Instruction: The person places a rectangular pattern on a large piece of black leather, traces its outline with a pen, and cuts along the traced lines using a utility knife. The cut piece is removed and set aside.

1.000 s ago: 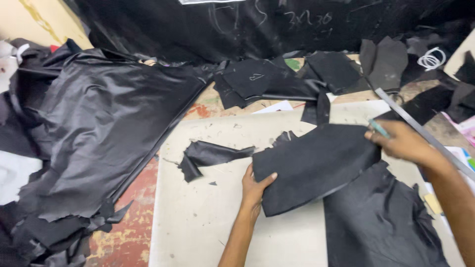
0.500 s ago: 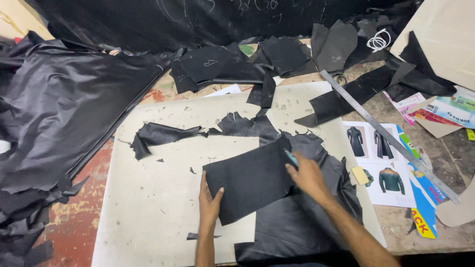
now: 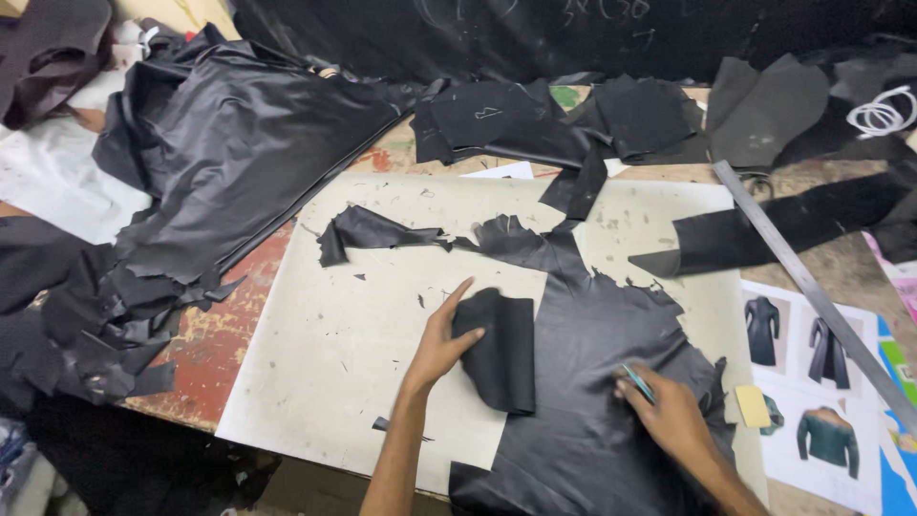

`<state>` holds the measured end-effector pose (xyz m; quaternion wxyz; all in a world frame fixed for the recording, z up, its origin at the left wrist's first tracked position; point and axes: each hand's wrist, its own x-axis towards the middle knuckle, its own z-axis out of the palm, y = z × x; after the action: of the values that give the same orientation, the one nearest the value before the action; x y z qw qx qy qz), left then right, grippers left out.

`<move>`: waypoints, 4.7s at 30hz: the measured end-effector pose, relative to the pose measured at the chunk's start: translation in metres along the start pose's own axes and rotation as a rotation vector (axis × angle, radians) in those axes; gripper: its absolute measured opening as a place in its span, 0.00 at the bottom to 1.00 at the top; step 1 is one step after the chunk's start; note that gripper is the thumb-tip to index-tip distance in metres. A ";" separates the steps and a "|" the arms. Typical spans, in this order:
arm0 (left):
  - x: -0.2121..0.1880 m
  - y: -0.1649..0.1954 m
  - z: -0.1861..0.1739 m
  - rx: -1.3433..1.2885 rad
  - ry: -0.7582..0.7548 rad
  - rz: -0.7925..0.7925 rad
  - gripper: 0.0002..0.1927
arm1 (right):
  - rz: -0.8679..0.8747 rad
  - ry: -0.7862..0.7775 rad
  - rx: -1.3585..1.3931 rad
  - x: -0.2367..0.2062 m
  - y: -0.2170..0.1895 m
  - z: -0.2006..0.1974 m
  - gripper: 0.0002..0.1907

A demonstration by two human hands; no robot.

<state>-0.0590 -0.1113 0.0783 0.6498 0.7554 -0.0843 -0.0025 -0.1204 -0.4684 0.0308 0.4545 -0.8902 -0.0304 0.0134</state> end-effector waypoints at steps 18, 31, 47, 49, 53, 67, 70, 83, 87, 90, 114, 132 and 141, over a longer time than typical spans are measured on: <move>0.401 -0.054 -0.061 0.839 0.914 0.069 0.43 | -0.110 0.224 -0.041 -0.009 0.153 0.039 0.11; 0.237 -0.077 0.062 0.916 -0.011 0.267 0.25 | 0.191 0.541 -0.474 0.013 0.106 -0.098 0.12; 0.231 -0.104 0.062 0.625 0.189 0.242 0.14 | -0.748 -0.222 -0.574 0.251 0.004 0.050 0.22; 0.231 -0.104 0.060 0.625 0.217 0.304 0.14 | -0.803 -0.215 -0.580 0.257 0.014 0.046 0.21; 0.223 -0.101 0.036 0.858 0.293 0.284 0.10 | -0.820 -0.236 -0.723 0.272 0.036 -0.006 0.14; 0.090 -0.040 -0.012 0.455 0.537 0.355 0.05 | -0.582 0.048 -0.612 0.184 -0.030 -0.034 0.41; -0.003 0.014 0.084 -0.115 -0.077 -0.014 0.02 | -0.454 -0.358 0.051 0.083 -0.048 -0.010 0.53; 0.054 -0.007 0.115 0.327 0.039 0.035 0.10 | -0.120 0.853 -0.180 -0.059 0.157 -0.261 0.35; 0.120 -0.036 0.159 0.544 0.128 0.073 0.14 | -0.021 0.401 -0.229 -0.101 0.116 -0.151 0.17; 0.154 -0.039 0.189 0.684 0.169 0.240 0.17 | 0.058 0.240 -0.035 -0.119 0.075 -0.076 0.23; 0.080 0.018 0.173 1.152 -0.147 0.624 0.25 | 0.050 -0.137 -0.510 -0.046 0.205 0.004 0.23; -0.055 0.021 0.173 0.970 0.002 0.865 0.13 | 0.169 -0.050 0.946 -0.034 0.038 0.022 0.49; -0.100 -0.044 0.187 1.011 0.045 0.519 0.17 | 0.318 -0.115 0.857 -0.048 0.063 0.045 0.41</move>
<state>-0.1733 -0.2758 -0.0042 0.1884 0.9270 -0.2440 0.2137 -0.1684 -0.4721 -0.0473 0.7714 -0.6135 0.0896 0.1436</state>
